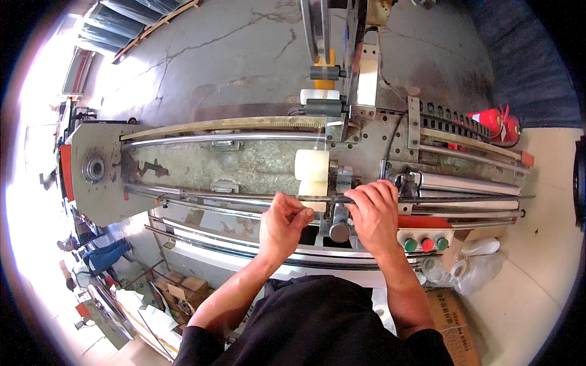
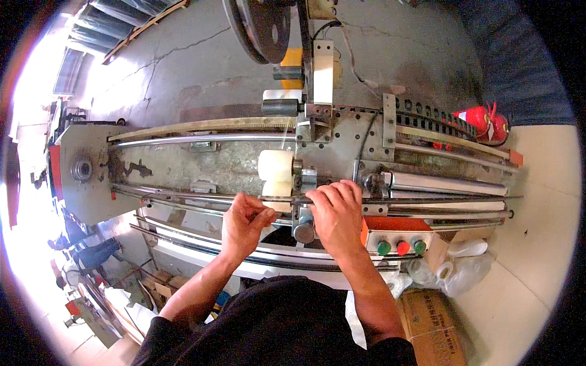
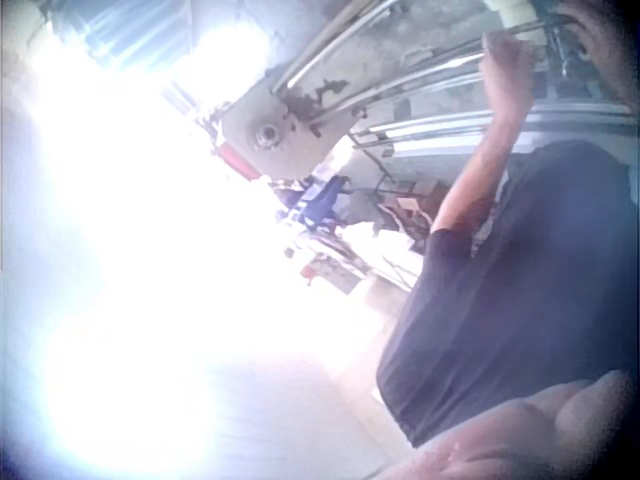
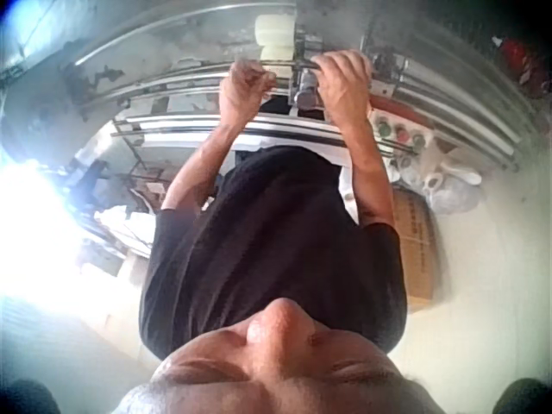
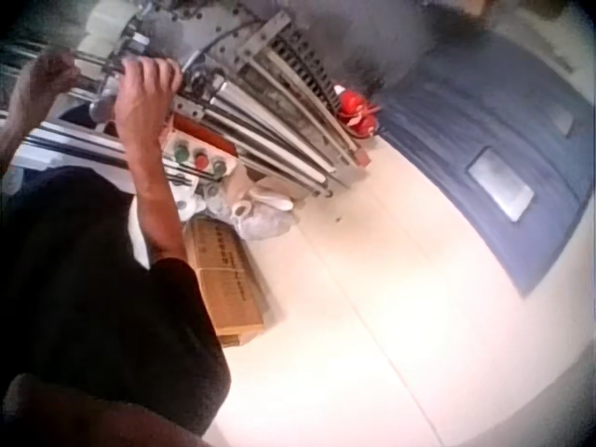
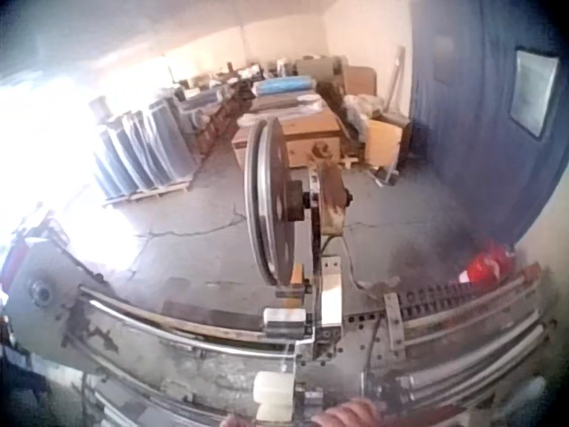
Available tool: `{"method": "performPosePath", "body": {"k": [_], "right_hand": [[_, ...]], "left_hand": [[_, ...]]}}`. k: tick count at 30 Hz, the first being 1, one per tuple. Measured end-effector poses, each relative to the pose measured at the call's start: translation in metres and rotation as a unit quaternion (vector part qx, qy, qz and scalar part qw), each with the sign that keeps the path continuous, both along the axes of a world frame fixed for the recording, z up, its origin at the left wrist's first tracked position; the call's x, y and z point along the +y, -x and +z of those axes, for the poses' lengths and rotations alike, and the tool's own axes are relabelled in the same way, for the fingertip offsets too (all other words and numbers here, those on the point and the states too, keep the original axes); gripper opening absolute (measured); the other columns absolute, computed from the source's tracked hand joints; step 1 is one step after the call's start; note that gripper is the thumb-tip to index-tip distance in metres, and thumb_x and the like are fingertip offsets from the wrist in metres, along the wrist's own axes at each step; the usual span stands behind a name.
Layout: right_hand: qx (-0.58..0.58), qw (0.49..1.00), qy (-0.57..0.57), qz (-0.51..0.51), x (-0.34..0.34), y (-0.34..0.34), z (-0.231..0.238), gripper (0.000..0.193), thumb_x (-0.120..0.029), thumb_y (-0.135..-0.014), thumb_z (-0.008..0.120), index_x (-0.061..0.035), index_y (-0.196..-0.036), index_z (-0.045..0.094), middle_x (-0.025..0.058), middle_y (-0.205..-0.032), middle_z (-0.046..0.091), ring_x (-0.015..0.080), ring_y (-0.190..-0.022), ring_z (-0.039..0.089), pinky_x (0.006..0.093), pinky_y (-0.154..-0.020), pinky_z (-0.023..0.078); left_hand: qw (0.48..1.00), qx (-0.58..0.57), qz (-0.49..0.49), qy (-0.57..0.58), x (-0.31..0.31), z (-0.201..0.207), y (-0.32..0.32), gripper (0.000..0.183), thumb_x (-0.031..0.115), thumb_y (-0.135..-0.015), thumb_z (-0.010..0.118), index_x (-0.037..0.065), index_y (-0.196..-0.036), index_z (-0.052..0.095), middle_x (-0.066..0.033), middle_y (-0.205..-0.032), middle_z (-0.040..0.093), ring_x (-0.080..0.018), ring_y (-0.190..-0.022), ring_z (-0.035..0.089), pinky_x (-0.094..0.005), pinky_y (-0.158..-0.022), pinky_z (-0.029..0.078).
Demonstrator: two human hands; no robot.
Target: The person feeds a metal rod through rollers on an industrial fabrication machine and applies pieces of tape to cylindrical components mounted on the rod. They then move the rod along the machine's tracks while monitoring the assembly.
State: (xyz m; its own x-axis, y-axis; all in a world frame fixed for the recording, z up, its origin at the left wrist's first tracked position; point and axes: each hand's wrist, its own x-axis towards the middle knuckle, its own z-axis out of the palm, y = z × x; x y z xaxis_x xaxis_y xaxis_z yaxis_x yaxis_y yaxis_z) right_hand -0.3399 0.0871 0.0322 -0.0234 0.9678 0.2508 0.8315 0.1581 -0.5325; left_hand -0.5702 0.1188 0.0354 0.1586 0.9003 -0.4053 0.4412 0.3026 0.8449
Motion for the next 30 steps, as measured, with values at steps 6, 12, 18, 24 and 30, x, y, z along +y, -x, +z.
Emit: {"method": "performPosePath", "body": {"k": [6, 12, 18, 24, 30], "right_hand": [[0.006, 1.000, -0.011, -0.004, -0.004, 0.003, 0.007, 0.030, -0.006, -0.079, 0.085, -0.0089, -0.108, 0.076, 0.0074, -0.106, 0.072, 0.0320, -0.110, 0.064, 0.0508, -0.109, 0.046], [0.006, 0.999, -0.035, -0.005, -0.002, 0.002, 0.003, 0.029, -0.008, -0.080, 0.084, -0.0089, -0.108, 0.076, 0.0072, -0.106, 0.073, 0.0313, -0.109, 0.065, 0.0502, -0.108, 0.047], [-0.002, 0.999, -0.053, 0.004, 0.001, -0.002, -0.001, 0.027, -0.010, -0.081, 0.084, -0.0084, -0.107, 0.077, 0.0069, -0.105, 0.073, 0.0303, -0.106, 0.066, 0.0513, -0.108, 0.048], [-0.019, 0.998, -0.055, 0.011, 0.003, 0.001, 0.000, 0.028, -0.010, -0.080, 0.082, -0.0092, -0.107, 0.077, 0.0039, -0.106, 0.073, 0.0274, -0.106, 0.067, 0.0503, -0.109, 0.049], [-0.018, 0.998, -0.065, -0.001, 0.004, 0.002, -0.003, 0.025, -0.008, -0.081, 0.080, -0.0099, -0.105, 0.076, 0.0041, -0.105, 0.072, 0.0271, -0.106, 0.067, 0.0506, -0.108, 0.050]], "left_hand": [[0.984, 0.102, -0.049, -0.140, -0.002, 0.002, -0.002, 0.034, 0.017, -0.101, 0.077, 0.006, -0.131, 0.066, -0.0113, -0.090, 0.082, -0.0216, -0.076, 0.080, -0.0334, -0.072, 0.060], [0.900, 0.268, -0.176, -0.295, 0.012, 0.009, 0.002, 0.018, 0.024, -0.100, 0.079, 0.013, -0.114, 0.080, -0.0103, -0.078, 0.077, -0.0297, -0.066, 0.076, -0.0416, -0.059, 0.058], [0.844, 0.264, -0.276, -0.377, 0.056, 0.028, 0.012, 0.063, 0.024, -0.084, 0.091, 0.011, -0.140, 0.065, -0.0041, -0.097, 0.072, -0.0320, -0.092, 0.073, -0.0443, -0.081, 0.059], [0.910, 0.196, -0.356, -0.078, 0.091, 0.037, 0.009, 0.097, 0.022, -0.089, 0.086, 0.001, -0.164, 0.027, -0.0179, -0.095, 0.080, -0.0422, -0.093, 0.076, -0.0501, -0.085, 0.058], [0.934, 0.113, -0.338, 0.008, 0.099, 0.035, 0.010, 0.100, 0.016, -0.088, 0.085, 0.000, -0.168, 0.027, -0.0170, -0.099, 0.082, -0.0403, -0.095, 0.077, -0.0460, -0.088, 0.059]]}}
